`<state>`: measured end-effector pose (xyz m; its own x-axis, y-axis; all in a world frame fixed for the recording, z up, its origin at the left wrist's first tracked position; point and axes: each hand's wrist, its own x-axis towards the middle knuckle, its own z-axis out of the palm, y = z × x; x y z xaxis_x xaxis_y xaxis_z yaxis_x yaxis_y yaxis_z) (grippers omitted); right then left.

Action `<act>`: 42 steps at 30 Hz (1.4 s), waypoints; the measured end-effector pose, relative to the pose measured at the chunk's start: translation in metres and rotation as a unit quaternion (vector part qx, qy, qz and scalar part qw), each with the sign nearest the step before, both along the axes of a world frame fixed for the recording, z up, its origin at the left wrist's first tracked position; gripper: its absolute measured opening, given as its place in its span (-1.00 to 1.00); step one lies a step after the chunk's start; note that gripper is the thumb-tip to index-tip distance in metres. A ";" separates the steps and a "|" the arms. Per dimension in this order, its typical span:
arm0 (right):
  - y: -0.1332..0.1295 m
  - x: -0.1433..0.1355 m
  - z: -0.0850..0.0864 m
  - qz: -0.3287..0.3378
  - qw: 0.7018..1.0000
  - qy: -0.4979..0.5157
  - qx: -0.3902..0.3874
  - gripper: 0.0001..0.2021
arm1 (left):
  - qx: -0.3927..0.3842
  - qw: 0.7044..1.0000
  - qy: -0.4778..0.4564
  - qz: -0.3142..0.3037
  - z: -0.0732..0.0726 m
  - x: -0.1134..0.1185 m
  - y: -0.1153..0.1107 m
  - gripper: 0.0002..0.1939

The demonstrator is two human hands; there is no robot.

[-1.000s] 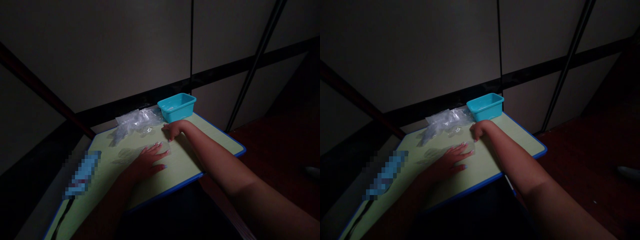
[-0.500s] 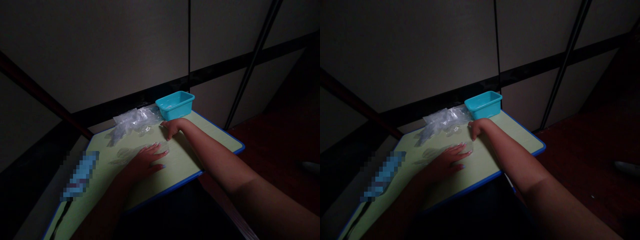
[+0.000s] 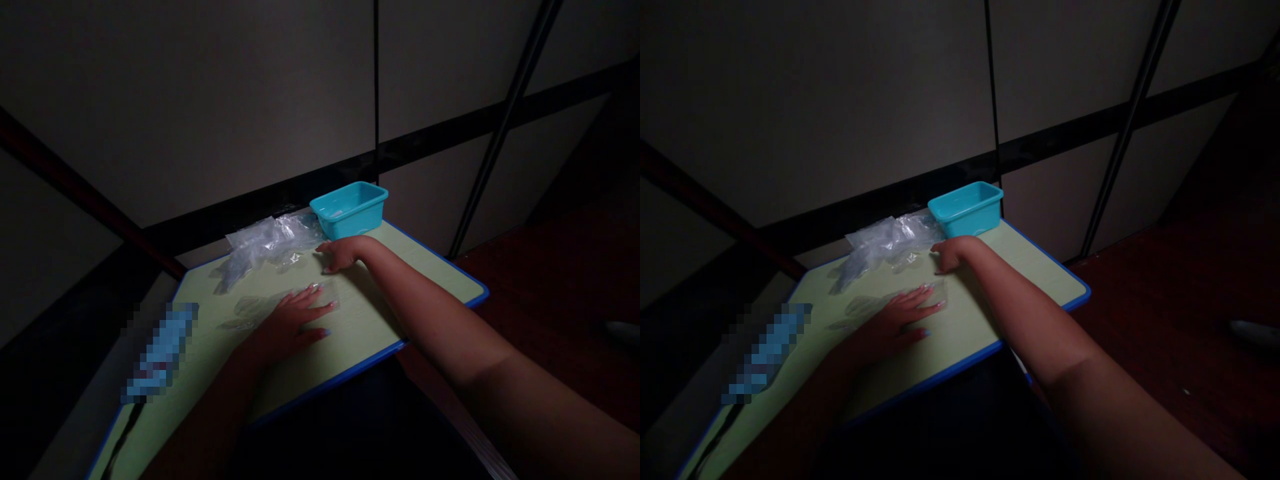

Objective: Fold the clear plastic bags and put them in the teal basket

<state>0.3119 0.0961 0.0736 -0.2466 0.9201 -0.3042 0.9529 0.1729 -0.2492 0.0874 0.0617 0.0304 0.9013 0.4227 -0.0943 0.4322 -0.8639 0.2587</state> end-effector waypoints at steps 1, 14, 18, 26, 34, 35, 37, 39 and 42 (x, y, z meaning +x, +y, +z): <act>0.000 0.000 -0.001 0.003 1.000 0.006 -0.001 -0.11 | 0.000 1.000 -0.001 -0.003 0.000 0.000 0.000 -0.41; 0.002 -0.001 -0.005 0.032 0.999 -0.013 -0.034 0.27 | 0.075 0.995 -0.069 0.017 -0.003 -0.001 0.004 -0.49; 0.000 -0.002 -0.004 0.026 0.999 -0.025 -0.029 0.23 | 0.124 0.980 -0.135 0.080 -0.005 -0.003 0.009 -0.53; 0.007 -0.005 -0.017 0.015 0.999 -0.032 -0.016 0.15 | 0.167 0.967 -0.107 0.158 -0.003 -0.004 0.012 -0.58; 0.007 0.000 -0.014 0.024 0.999 -0.020 -0.030 0.30 | 0.117 0.986 -0.003 0.118 -0.011 0.006 0.004 -0.48; 0.007 0.003 -0.013 0.023 0.999 -0.019 -0.031 0.29 | 0.112 0.988 0.000 0.108 -0.012 0.007 0.004 -0.48; 0.008 0.008 -0.011 0.028 0.999 -0.023 -0.032 0.26 | 0.103 0.990 0.003 0.094 -0.012 0.007 0.005 -0.47; 0.010 0.013 -0.011 0.039 0.998 -0.036 -0.033 0.22 | 0.091 0.992 0.009 0.090 -0.011 0.007 0.005 -0.47; 0.012 0.018 -0.011 0.041 0.997 -0.049 -0.031 0.19 | 0.071 0.993 0.014 0.092 -0.011 0.006 0.005 -0.46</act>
